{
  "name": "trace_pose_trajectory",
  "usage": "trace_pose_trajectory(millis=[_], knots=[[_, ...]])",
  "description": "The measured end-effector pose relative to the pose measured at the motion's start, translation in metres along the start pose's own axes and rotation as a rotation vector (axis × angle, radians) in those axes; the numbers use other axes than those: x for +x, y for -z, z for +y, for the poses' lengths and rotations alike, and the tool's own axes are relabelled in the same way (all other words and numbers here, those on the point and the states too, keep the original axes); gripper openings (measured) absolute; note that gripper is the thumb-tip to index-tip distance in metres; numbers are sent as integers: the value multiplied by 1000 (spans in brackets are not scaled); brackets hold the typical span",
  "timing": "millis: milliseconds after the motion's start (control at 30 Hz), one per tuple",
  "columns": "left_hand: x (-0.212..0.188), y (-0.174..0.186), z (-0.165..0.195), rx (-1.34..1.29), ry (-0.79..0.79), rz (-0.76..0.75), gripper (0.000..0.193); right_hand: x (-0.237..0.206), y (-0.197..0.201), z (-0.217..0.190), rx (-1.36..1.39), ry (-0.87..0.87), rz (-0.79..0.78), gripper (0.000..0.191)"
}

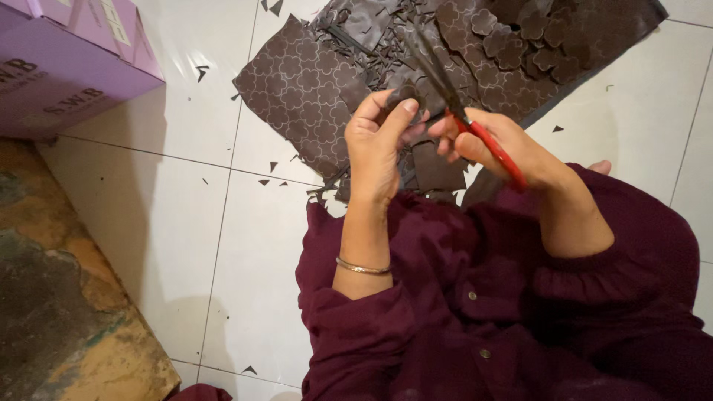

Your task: The person sits on a tiled floor and uses red-handled scissors to cut flower-shaped pieces from a dark brown patterned sheet. They repeatedly trim the edges of each cutout and place the finished shapes onto a growing pile on the floor.

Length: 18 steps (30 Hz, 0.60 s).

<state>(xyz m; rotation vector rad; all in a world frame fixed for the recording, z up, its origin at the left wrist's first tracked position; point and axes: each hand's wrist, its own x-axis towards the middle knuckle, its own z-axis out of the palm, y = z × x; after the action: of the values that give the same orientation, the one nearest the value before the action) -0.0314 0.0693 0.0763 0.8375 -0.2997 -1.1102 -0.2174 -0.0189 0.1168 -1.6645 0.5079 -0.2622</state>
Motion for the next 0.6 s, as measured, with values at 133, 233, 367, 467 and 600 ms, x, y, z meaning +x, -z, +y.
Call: trace_pose_trajectory(millis=[133, 233, 367, 467, 600], knots=[[-1, 0, 5, -2, 23, 13, 11, 1, -1, 6, -87, 4, -56, 63], [-2, -2, 7, 10, 12, 16, 12, 3, -3, 8, -111, -36, -82, 64], [-3, -4, 11, -19, 14, 11, 14, 3, -6, 6, -77, -34, -72, 63], [-4, -4, 15, 19, 30, 16, 15, 3, -7, 2, -56, -24, -75, 64], [-5, -4, 20, 78, 68, 17, 15, 3, -7, -7, -37, -15, -86, 70]])
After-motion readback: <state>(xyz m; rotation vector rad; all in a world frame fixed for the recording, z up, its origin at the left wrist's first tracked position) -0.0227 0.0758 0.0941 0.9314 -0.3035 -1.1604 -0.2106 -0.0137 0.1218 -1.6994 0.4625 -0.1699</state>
